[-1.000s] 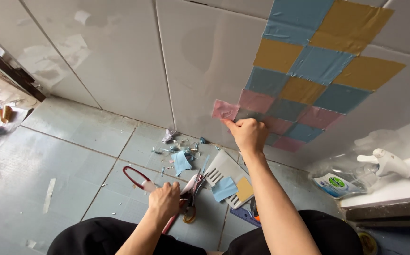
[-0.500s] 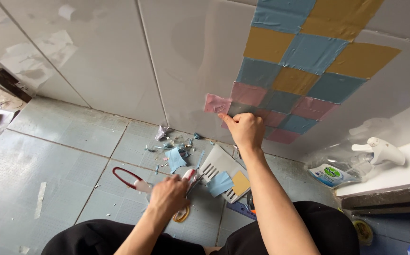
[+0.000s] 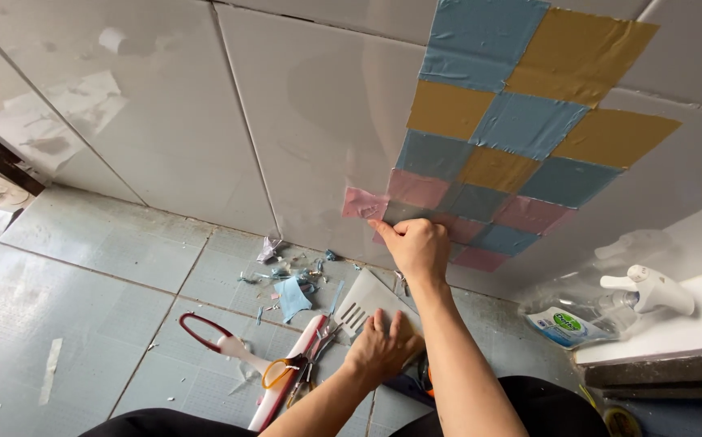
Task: Applying small colored vinyl squares to a tiled wall to create a decorative pattern
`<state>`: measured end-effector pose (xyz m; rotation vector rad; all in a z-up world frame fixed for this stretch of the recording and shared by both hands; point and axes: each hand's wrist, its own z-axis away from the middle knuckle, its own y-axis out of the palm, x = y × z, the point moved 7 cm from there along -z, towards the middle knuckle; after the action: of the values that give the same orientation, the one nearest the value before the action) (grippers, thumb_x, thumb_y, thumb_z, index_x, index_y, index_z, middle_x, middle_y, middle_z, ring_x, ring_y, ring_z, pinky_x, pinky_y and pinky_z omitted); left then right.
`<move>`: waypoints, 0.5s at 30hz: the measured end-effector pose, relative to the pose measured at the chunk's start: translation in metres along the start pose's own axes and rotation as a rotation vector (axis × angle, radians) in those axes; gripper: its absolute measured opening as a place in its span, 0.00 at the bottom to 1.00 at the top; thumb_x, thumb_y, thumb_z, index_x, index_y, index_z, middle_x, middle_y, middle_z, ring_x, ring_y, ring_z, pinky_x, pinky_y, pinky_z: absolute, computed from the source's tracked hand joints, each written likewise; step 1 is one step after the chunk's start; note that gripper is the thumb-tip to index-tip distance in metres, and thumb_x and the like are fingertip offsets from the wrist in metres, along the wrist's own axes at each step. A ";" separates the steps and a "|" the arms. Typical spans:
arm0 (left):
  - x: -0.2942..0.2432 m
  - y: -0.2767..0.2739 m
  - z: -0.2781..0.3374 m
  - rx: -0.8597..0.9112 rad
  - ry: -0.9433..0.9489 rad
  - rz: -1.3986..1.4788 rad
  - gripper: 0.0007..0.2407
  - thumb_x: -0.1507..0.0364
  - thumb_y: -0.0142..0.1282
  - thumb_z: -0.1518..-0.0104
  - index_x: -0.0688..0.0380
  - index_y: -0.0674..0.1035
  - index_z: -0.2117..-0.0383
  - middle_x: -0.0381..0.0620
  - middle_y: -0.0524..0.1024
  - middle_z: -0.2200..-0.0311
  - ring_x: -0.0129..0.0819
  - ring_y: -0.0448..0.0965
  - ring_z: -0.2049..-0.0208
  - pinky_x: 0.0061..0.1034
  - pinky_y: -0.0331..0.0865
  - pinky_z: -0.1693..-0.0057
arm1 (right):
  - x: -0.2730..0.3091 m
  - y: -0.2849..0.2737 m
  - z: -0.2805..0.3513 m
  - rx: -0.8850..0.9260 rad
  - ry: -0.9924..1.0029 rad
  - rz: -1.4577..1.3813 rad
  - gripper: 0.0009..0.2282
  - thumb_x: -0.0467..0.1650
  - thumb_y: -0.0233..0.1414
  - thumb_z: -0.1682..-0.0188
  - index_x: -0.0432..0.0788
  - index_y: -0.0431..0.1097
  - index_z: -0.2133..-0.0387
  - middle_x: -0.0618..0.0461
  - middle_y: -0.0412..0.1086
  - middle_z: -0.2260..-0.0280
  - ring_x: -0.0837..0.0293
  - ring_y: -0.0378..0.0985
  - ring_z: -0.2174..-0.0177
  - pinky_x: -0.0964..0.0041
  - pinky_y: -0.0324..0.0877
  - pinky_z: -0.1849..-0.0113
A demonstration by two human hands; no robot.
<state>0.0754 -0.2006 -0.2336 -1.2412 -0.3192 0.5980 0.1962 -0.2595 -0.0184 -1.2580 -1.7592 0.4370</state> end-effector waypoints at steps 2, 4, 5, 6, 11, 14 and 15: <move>0.005 0.006 0.000 -0.048 0.004 -0.055 0.20 0.59 0.34 0.32 0.41 0.60 0.35 0.72 0.50 0.31 0.92 0.55 0.40 0.62 0.63 0.47 | 0.007 -0.003 -0.005 0.024 0.007 -0.050 0.32 0.46 0.65 0.54 0.45 0.53 0.97 0.41 0.44 0.82 0.51 0.42 0.73 0.53 0.49 0.79; -0.003 -0.010 0.016 -0.396 0.146 -0.156 0.19 0.63 0.36 0.33 0.43 0.65 0.36 0.77 0.61 0.39 0.92 0.65 0.49 0.71 0.64 0.47 | 0.011 -0.009 -0.006 -0.021 0.015 -0.098 0.34 0.51 0.58 0.53 0.44 0.57 1.01 0.53 0.67 0.93 0.50 0.74 0.89 0.56 0.54 0.83; 0.000 -0.023 0.028 -0.395 0.146 -0.156 0.19 0.63 0.36 0.33 0.43 0.65 0.36 0.77 0.61 0.39 0.92 0.65 0.49 0.71 0.64 0.47 | 0.010 -0.008 -0.004 -0.022 0.016 -0.098 0.34 0.51 0.58 0.53 0.44 0.57 1.01 0.53 0.67 0.93 0.50 0.74 0.89 0.56 0.54 0.83; 0.001 -0.048 0.047 -0.607 0.150 -0.165 0.17 0.65 0.40 0.34 0.47 0.70 0.40 0.68 0.70 0.49 0.79 0.72 0.54 0.62 0.67 0.50 | 0.010 -0.006 -0.002 -0.016 0.007 -0.070 0.33 0.49 0.61 0.54 0.44 0.58 1.00 0.45 0.60 0.91 0.56 0.60 0.81 0.54 0.52 0.82; 0.029 -0.081 0.073 -0.756 0.022 -0.147 0.16 0.69 0.48 0.38 0.59 0.74 0.46 0.55 0.76 0.56 0.54 0.76 0.61 0.52 0.73 0.54 | -0.003 0.007 -0.007 0.066 0.012 0.060 0.32 0.46 0.66 0.56 0.43 0.54 0.96 0.39 0.46 0.82 0.42 0.44 0.77 0.48 0.52 0.79; 0.047 -0.094 0.089 -0.743 -0.014 -0.129 0.17 0.71 0.49 0.40 0.60 0.75 0.45 0.54 0.76 0.53 0.54 0.76 0.60 0.52 0.72 0.55 | 0.002 -0.003 -0.014 0.118 0.019 0.098 0.33 0.48 0.66 0.57 0.46 0.51 0.97 0.47 0.41 0.87 0.50 0.43 0.81 0.52 0.56 0.80; 0.076 -0.099 0.098 -0.728 -0.226 0.152 0.21 0.75 0.47 0.47 0.48 0.76 0.45 0.43 0.79 0.51 0.49 0.80 0.60 0.48 0.75 0.59 | 0.004 -0.012 -0.016 0.098 0.033 0.115 0.33 0.52 0.62 0.56 0.46 0.53 0.96 0.44 0.46 0.88 0.44 0.51 0.84 0.49 0.54 0.80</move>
<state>0.1090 -0.0992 -0.1162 -1.9113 -0.6750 0.7894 0.2027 -0.2646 0.0004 -1.2932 -1.6242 0.5587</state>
